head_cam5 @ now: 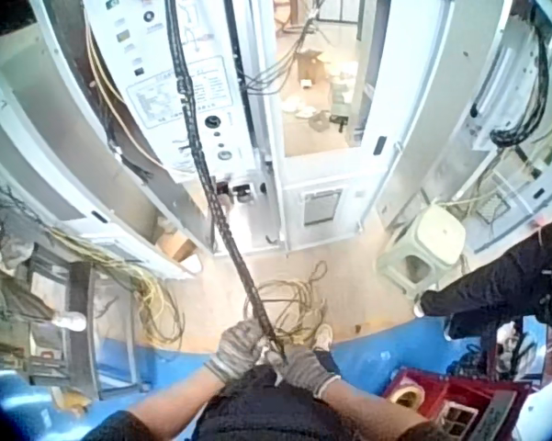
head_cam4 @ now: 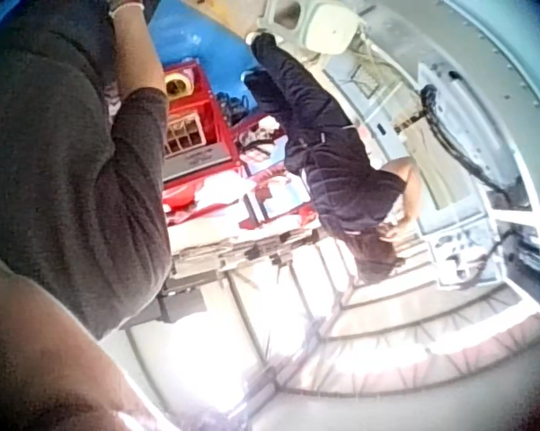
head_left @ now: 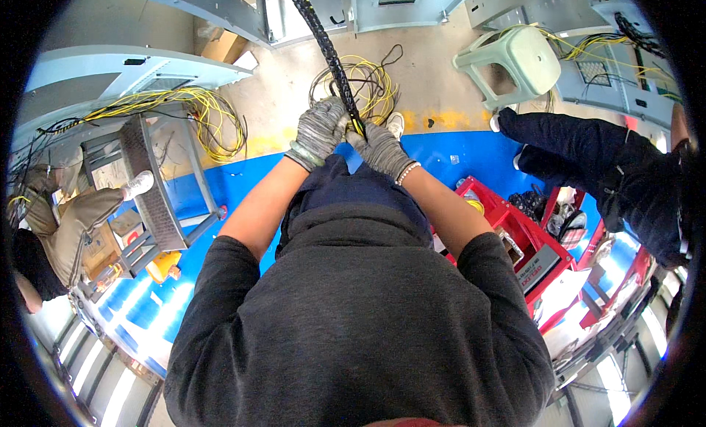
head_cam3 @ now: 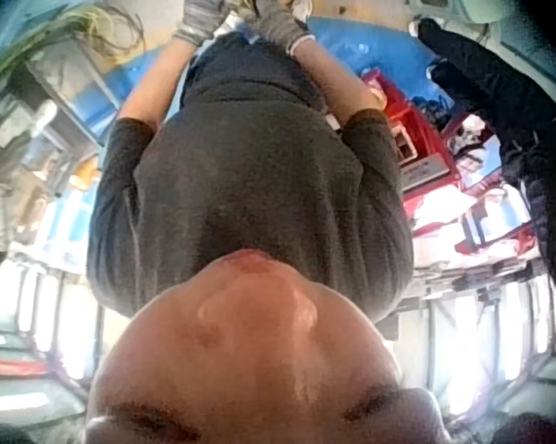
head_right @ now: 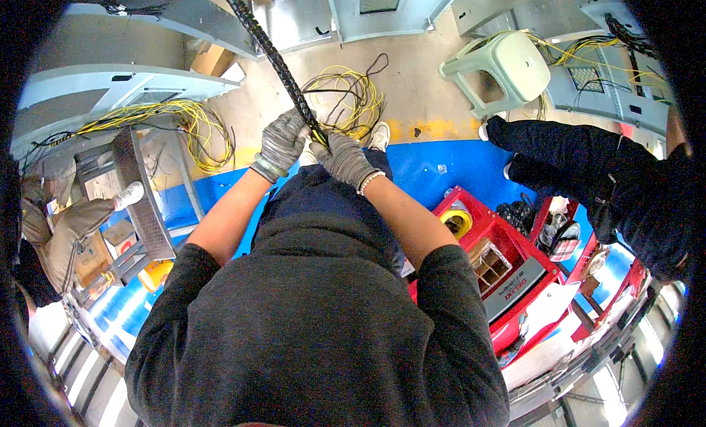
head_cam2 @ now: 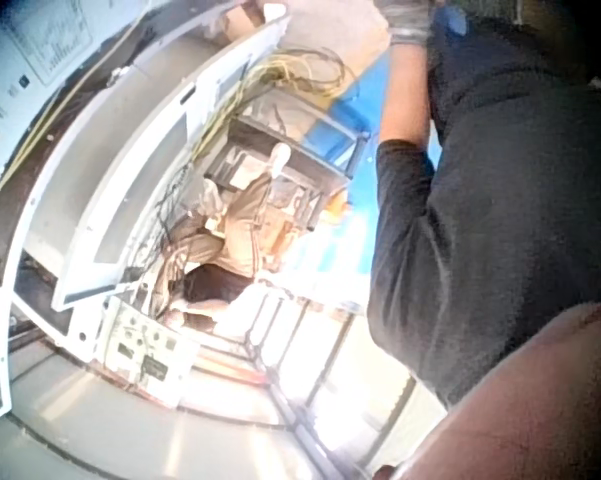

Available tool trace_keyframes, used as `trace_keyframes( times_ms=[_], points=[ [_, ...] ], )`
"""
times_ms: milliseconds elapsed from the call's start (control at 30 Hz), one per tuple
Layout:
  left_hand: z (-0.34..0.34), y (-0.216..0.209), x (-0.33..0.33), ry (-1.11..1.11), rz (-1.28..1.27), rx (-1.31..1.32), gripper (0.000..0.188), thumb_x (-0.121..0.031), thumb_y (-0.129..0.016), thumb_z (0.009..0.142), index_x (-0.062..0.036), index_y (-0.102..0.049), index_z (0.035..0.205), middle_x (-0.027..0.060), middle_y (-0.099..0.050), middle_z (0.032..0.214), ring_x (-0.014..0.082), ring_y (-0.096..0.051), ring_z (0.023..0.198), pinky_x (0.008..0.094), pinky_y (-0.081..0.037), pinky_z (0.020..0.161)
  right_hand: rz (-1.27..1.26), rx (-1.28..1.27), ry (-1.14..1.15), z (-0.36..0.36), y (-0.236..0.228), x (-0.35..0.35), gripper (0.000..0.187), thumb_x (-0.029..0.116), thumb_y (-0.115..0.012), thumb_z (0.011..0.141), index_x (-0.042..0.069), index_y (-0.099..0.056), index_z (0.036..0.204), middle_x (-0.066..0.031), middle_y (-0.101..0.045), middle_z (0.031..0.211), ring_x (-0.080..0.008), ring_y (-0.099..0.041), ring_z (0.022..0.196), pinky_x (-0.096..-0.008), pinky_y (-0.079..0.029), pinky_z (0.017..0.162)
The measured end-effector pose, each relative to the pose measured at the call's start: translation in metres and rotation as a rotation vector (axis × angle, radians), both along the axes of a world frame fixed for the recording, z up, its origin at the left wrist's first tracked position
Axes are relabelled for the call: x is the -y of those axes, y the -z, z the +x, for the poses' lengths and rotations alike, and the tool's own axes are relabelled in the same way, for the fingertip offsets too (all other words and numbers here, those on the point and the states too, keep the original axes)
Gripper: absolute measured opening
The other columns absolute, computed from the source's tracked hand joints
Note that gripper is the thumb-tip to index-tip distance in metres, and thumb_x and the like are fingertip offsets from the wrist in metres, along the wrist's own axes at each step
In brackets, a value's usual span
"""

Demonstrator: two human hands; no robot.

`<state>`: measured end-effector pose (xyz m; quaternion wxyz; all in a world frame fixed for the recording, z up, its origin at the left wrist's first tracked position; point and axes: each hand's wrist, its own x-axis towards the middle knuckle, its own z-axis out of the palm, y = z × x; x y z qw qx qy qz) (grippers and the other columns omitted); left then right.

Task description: The person gathers and organizes yellow and black cables inside an electrical cabinet, separating and bundling them by hand. The person then moves to a red tool cart and continues handling the cables, preparing them for connection or storage.

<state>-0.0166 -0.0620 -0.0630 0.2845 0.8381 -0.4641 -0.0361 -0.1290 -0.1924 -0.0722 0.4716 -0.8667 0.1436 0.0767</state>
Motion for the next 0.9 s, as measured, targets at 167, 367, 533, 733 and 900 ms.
trace_keyframes(
  times_ms=[167,367,533,733,900],
  points=[
    [-0.013,-0.009,0.004,-0.106,0.062,-0.311,0.024,-0.016,-0.051,0.086,-0.0018,-0.057,0.105,0.0178,-0.06,0.096,0.0294,-0.06,0.084,0.0366,-0.049,0.073,-0.384,-0.015,-0.002,-0.008,0.011,-0.012,0.039,0.033,-0.05,0.087,0.001,-0.05,0.11,-0.0228,-0.062,0.083,-0.0364,-0.061,0.078,-0.0449,-0.048,0.071],
    [-0.028,-0.013,0.011,-0.277,-0.681,-1.799,0.03,-0.012,-0.055,0.088,0.0013,-0.052,0.114,0.0102,-0.063,0.087,0.0125,-0.059,0.067,0.026,-0.05,0.065,-0.056,-0.017,0.09,0.004,0.033,-0.007,0.025,0.021,-0.047,0.087,0.004,-0.051,0.105,-0.0184,-0.062,0.089,-0.0307,-0.061,0.082,-0.0384,-0.048,0.072],
    [-0.014,0.002,0.018,-0.326,-0.25,-1.383,0.026,-0.014,-0.063,0.083,0.0,-0.06,0.105,0.0057,-0.065,0.082,0.0104,-0.058,0.069,0.025,-0.049,0.066,0.064,-0.058,-0.076,0.013,0.044,-0.005,0.028,0.02,-0.057,0.08,0.005,-0.055,0.104,-0.0155,-0.062,0.088,-0.0293,-0.059,0.087,-0.0356,-0.046,0.077],
    [0.007,-0.004,0.011,-0.271,-0.007,-0.841,0.019,-0.019,-0.068,0.079,-0.0029,-0.065,0.089,0.0066,-0.063,0.084,0.0127,-0.058,0.074,0.0272,-0.048,0.067,-0.196,0.13,0.132,0.023,-0.031,0.006,0.04,0.028,-0.068,0.074,0.003,-0.057,0.104,-0.0166,-0.061,0.093,-0.0324,-0.06,0.086,-0.0383,-0.048,0.076],
    [0.025,0.053,-0.01,-0.443,-0.347,-0.761,0.023,-0.02,-0.06,0.085,-0.0025,-0.058,0.1,0.0083,-0.062,0.085,0.0158,-0.055,0.077,0.0297,-0.046,0.07,0.049,0.18,-0.53,-0.031,-0.119,0.046,0.031,0.031,-0.058,0.081,0.01,-0.059,0.103,-0.0108,-0.061,0.091,-0.0302,-0.06,0.088,-0.0401,-0.048,0.074]
  ],
)
